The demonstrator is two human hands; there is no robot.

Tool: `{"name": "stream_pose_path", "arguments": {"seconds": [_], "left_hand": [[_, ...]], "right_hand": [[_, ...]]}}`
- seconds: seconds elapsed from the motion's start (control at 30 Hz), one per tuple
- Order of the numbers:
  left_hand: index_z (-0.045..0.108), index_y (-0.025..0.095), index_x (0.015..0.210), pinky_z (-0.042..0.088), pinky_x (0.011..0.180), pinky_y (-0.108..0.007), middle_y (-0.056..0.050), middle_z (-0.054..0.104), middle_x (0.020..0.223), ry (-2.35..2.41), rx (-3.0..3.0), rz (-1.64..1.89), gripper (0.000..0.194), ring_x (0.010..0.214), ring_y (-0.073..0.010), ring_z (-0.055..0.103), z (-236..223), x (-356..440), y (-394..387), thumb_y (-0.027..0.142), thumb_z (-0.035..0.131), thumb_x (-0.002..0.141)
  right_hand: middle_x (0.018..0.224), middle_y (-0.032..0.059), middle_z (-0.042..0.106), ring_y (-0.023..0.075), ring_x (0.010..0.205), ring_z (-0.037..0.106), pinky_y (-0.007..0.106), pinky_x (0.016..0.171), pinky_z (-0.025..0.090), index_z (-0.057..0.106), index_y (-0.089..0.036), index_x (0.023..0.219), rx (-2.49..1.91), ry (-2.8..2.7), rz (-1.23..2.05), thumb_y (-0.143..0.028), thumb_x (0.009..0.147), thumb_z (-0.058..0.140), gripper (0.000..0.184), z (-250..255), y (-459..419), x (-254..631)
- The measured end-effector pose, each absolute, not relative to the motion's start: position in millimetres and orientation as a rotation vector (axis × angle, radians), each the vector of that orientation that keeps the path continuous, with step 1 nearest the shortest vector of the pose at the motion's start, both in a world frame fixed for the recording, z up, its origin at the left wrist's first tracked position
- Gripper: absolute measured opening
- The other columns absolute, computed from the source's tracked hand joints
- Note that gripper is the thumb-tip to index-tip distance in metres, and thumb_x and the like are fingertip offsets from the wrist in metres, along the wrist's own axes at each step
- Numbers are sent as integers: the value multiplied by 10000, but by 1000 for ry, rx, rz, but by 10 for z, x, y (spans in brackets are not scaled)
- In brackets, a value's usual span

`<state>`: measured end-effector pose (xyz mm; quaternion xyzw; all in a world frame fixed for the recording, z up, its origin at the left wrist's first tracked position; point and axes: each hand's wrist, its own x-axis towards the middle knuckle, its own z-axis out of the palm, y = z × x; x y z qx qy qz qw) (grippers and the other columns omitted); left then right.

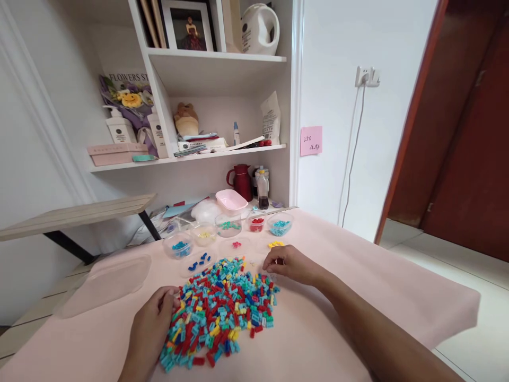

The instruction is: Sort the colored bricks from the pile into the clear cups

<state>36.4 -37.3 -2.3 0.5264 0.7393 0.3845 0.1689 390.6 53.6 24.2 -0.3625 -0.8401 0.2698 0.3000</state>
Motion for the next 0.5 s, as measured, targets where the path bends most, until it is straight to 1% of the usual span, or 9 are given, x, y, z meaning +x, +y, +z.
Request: {"name": "stream_pose_path", "arguments": {"seconds": [0.13,0.3,0.5], "left_hand": [[639,284,955,456,758,-281,21,717,836,2093,1501,1090,364,854,-210,655,-56,329,-362,522,408,805],[636,284,940,451,766,-283,21,719,838,2101,1504,1084,358,866,-211,654,-52,327,-360,523,405,808],[642,268,919,458,745,-295,11,723,805,2111,1503,1095,374,829,-220,662,12,398,-396,537,415,795]], "right_hand": [[839,41,719,157,692,579,249,605,420,756,-209,822,-1022,-2306,680,-232,774,636,132,226,549,3923],[870,32,724,164,732,590,248,618,412,767,-232,874,-1096,-2334,693,-296,749,677,166,246,521,3934],[758,7,702,153,675,581,241,579,381,772,-263,905,-1167,-2405,708,-288,725,682,203,228,498,3901]]}}
